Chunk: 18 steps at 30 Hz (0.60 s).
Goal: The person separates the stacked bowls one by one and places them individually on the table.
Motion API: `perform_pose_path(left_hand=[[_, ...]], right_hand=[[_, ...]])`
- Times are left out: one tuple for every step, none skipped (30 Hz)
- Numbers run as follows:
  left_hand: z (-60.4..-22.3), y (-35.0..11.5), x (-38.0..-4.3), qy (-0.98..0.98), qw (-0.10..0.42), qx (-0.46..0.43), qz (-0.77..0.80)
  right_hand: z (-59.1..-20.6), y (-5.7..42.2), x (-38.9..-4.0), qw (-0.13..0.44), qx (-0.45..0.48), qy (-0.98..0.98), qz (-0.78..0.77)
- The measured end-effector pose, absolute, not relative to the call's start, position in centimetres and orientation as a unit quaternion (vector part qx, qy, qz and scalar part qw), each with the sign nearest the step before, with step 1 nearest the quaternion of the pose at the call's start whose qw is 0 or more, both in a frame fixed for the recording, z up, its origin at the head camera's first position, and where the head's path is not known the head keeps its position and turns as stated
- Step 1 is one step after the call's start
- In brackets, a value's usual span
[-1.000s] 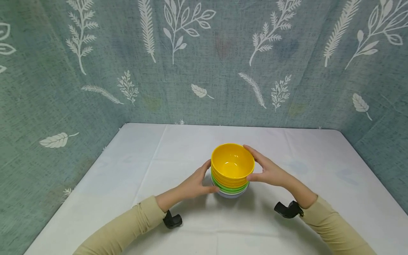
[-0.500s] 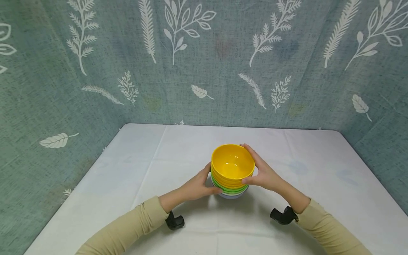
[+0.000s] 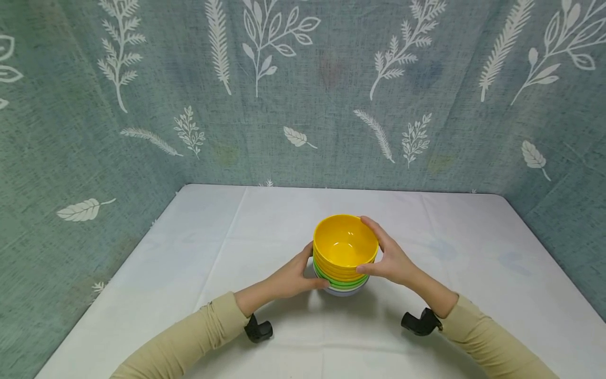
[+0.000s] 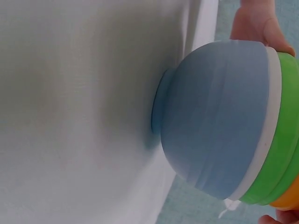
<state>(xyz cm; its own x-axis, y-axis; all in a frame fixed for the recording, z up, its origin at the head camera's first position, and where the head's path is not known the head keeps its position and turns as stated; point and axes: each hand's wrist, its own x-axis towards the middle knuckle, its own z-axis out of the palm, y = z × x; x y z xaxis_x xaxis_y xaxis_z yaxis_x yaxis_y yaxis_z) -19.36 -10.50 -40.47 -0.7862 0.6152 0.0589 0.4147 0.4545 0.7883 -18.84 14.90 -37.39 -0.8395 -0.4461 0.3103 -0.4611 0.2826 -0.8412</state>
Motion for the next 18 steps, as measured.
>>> perform_pose_path(left_hand=[[-40.4,-10.5,-19.4,0.845,0.12,0.303,0.424],[-40.4,-10.5,-19.4,0.846,0.121,0.301,0.423],[-40.4,-10.6,-19.3,0.847,0.119,0.3,0.423],[-40.9,-10.6,-19.6,0.848,0.117,0.3,0.42],[-41.0,-10.6,-19.6,0.849,0.117,0.3,0.419],[-41.0,-10.6,-19.6,0.848,0.116,0.301,0.42],[-41.0,-10.6,-19.6,0.848,0.116,0.301,0.421],[-41.0,-10.6,-19.6,0.848,0.116,0.302,0.421],[-41.0,-10.6,-19.6,0.847,0.116,0.302,0.421],[-41.0,-10.6,-19.6,0.847,0.116,0.303,0.42],[-41.0,-10.6,-19.6,0.848,0.117,0.303,0.42],[-41.0,-10.6,-19.6,0.848,0.118,0.302,0.419],[-40.9,-10.6,-19.6,0.848,0.118,0.302,0.418],[-40.9,-10.7,-19.6,0.849,0.119,0.301,0.418],[-40.9,-10.7,-19.6,0.849,0.12,0.301,0.418],[-40.8,-10.7,-19.6,0.848,0.121,0.3,0.418],[-40.8,-10.8,-19.6,0.848,0.123,0.3,0.419],[-40.8,-10.8,-19.6,0.848,0.124,0.3,0.419]], right_hand=[[-37.4,14.9,-18.8,0.008,0.284,-0.799,0.529],[-37.3,14.9,-18.8,0.008,0.285,-0.798,0.531],[-37.3,14.9,-18.8,0.008,0.284,-0.798,0.532],[-37.3,14.9,-18.8,0.007,0.284,-0.797,0.533],[-37.2,14.9,-18.8,0.007,0.283,-0.798,0.533],[-37.2,15.0,-18.8,0.007,0.282,-0.798,0.533],[-37.2,15.0,-18.8,0.007,0.28,-0.798,0.534],[-37.2,15.0,-18.8,0.006,0.278,-0.799,0.534],[-37.2,15.0,-18.8,0.005,0.276,-0.799,0.534],[-37.2,15.1,-18.8,0.005,0.274,-0.799,0.534],[-37.1,15.1,-18.8,0.006,0.272,-0.8,0.534],[-37.0,15.1,-18.8,0.006,0.27,-0.801,0.534],[-36.9,15.2,-18.8,0.006,0.268,-0.801,0.535],[-36.8,15.2,-18.8,0.006,0.266,-0.802,0.535],[-36.7,15.2,-18.8,0.006,0.265,-0.801,0.537],[-36.5,15.3,-18.8,0.007,0.263,-0.801,0.537],[-36.3,15.4,-18.8,0.008,0.26,-0.802,0.537],[-36.1,15.4,-18.7,0.008,0.259,-0.802,0.538]])
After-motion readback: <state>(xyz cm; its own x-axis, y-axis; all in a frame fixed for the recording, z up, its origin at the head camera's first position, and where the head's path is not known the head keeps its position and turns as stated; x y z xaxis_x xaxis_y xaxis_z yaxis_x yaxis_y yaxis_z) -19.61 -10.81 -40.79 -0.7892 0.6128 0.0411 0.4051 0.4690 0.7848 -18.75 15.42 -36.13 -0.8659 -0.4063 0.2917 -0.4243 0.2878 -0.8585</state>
